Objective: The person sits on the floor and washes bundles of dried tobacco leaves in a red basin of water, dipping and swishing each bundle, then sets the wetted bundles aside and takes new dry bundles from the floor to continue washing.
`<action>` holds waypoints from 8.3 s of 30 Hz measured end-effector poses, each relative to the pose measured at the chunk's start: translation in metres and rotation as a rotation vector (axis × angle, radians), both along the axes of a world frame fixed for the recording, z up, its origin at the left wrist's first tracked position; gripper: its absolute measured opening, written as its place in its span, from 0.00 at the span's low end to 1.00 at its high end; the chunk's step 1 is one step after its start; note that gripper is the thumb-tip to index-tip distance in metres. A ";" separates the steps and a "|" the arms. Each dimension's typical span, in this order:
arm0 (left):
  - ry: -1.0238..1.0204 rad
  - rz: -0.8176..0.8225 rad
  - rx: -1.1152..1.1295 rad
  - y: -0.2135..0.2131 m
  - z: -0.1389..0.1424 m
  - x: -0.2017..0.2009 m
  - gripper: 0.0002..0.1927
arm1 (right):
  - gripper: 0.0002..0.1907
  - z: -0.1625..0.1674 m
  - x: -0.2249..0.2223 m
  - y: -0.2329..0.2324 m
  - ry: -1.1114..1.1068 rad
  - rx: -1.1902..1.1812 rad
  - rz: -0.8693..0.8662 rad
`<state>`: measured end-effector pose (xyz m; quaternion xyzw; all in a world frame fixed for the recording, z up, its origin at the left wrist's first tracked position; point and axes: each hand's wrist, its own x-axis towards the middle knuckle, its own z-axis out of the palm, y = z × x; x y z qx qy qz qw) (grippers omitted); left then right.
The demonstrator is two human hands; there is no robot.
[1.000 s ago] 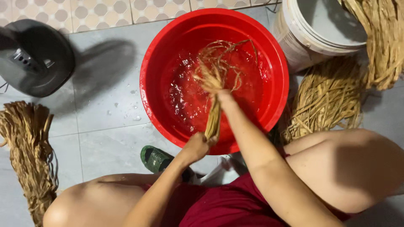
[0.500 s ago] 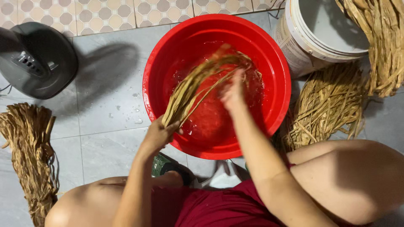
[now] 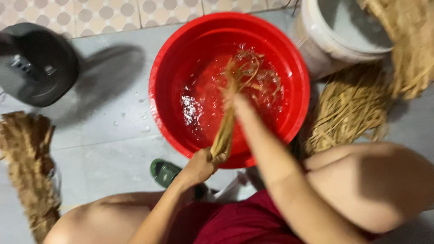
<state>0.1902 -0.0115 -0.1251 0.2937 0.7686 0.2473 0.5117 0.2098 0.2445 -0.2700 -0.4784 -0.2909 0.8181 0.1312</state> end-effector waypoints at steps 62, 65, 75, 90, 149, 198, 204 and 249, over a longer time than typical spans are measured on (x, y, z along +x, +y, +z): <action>-0.417 1.088 0.323 0.140 -0.125 -0.019 0.35 | 0.41 0.036 -0.031 -0.117 -0.335 0.779 0.407; -0.905 0.948 0.329 0.147 -0.113 -0.022 0.35 | 0.32 0.035 -0.017 -0.066 -0.275 0.587 0.195; -0.646 0.931 0.323 0.129 -0.122 -0.069 0.48 | 0.29 0.030 -0.034 -0.113 -0.143 0.761 0.337; -0.904 1.105 0.482 0.127 -0.122 -0.069 0.36 | 0.31 0.055 -0.043 -0.112 -0.229 0.829 0.441; -0.257 0.390 0.109 0.058 -0.048 -0.057 0.19 | 0.46 0.060 -0.013 -0.054 0.251 -0.076 0.249; -0.420 0.588 0.408 0.104 -0.047 -0.083 0.16 | 0.37 0.067 0.006 0.073 0.103 0.289 0.017; -0.245 0.638 0.158 0.111 -0.126 -0.072 0.37 | 0.43 0.037 0.007 -0.028 -0.289 0.030 0.442; -1.028 1.092 0.230 0.155 -0.119 -0.078 0.06 | 0.18 0.296 0.112 0.063 -0.599 1.151 1.717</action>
